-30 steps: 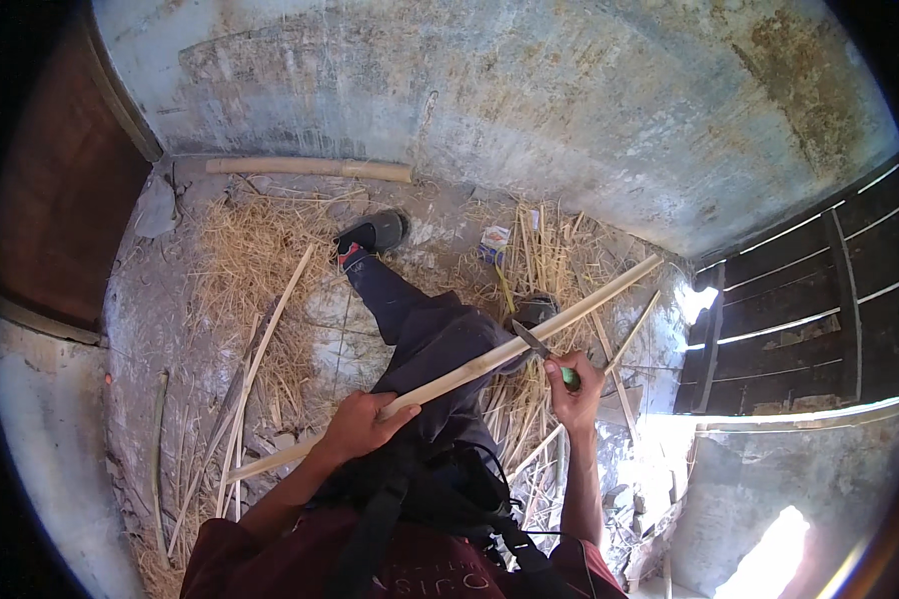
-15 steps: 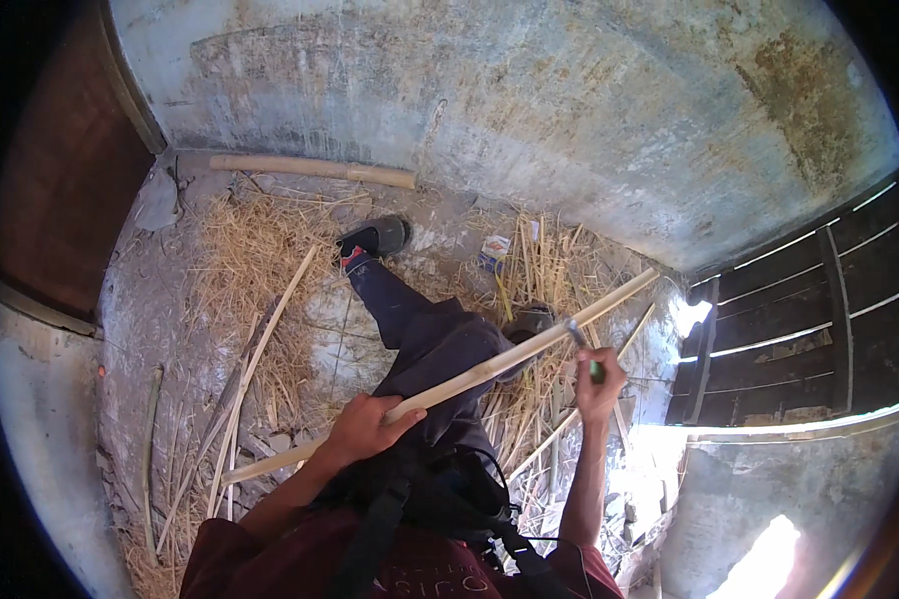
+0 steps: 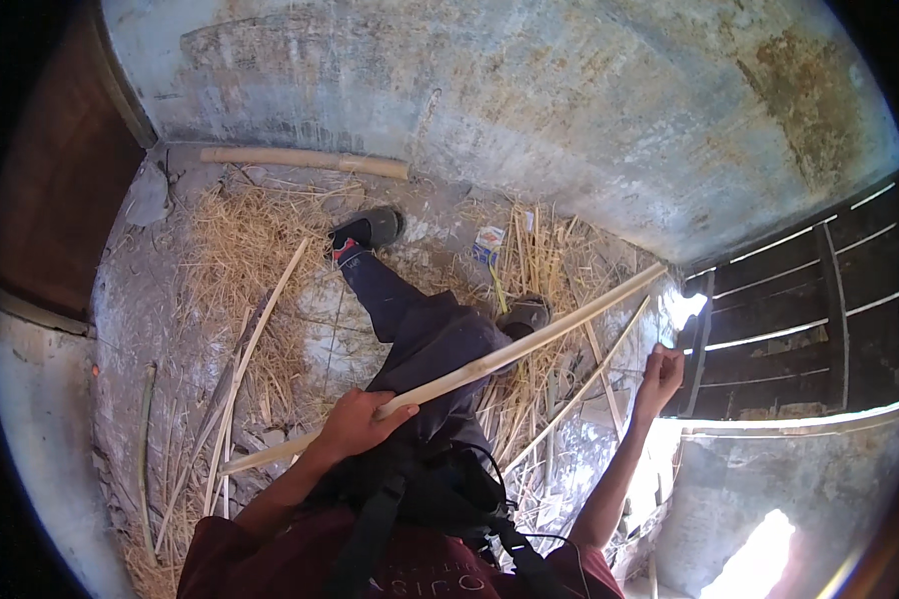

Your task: The person whittles and shapes a long piece of bamboo using a knife.

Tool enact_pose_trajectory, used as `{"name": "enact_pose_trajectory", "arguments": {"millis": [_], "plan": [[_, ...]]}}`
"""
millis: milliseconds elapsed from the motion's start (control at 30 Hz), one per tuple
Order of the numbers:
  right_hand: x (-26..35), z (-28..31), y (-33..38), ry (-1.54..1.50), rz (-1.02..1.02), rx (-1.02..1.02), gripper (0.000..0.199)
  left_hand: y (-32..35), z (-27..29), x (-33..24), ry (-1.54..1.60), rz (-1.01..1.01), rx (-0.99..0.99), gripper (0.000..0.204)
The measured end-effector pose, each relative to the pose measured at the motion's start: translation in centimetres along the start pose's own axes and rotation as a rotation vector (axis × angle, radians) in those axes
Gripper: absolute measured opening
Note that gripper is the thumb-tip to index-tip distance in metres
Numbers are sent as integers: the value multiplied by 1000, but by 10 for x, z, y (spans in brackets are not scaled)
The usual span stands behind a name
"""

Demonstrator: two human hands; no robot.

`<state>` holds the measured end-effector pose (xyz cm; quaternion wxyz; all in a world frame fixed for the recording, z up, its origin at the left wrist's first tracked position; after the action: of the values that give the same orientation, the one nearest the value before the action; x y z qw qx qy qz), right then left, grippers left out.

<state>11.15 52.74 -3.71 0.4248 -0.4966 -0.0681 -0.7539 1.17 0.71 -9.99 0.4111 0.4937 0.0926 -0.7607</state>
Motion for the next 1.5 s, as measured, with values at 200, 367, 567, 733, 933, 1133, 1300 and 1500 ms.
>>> {"name": "enact_pose_trajectory", "arguments": {"millis": [200, 367, 567, 733, 933, 1133, 1300, 1500], "plan": [[67, -64, 38, -99, 206, 289, 5, -2, 2, -2, 0, -33, -4, 48], [83, -112, 63, -35, 237, 399, 13, 0, -2, -3, 15, -5, -35, 48], [82, -114, 70, -42, 239, 364, 16, 0, -3, -3, 26, 35, -21, 48], [86, -118, 80, -48, 213, 421, 17, 0, -1, -6, 29, -32, -43, 44], [91, -118, 83, -28, 229, 451, 18, 1, -2, -6, 54, -25, -41, 43], [88, -115, 76, -4, 234, 496, 18, 0, -5, -4, 5, -66, -66, 46], [88, -115, 65, 21, 257, 457, 17, 0, -4, -5, -35, -120, -68, 44], [64, -102, 48, 83, 251, 362, 16, 1, -4, -8, -24, -96, -63, 47]]}}
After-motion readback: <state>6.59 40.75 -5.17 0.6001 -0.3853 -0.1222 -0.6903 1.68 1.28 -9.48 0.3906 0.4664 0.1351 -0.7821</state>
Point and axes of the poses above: each hand's wrist, its own y-axis away from the middle knuckle, its own z-axis out of the back of the hand, x = y × z, the point moved 2 cm from there along -y, towards the middle knuckle, and after that the axes turned 10 degrees about x, right-handed, at the moved point
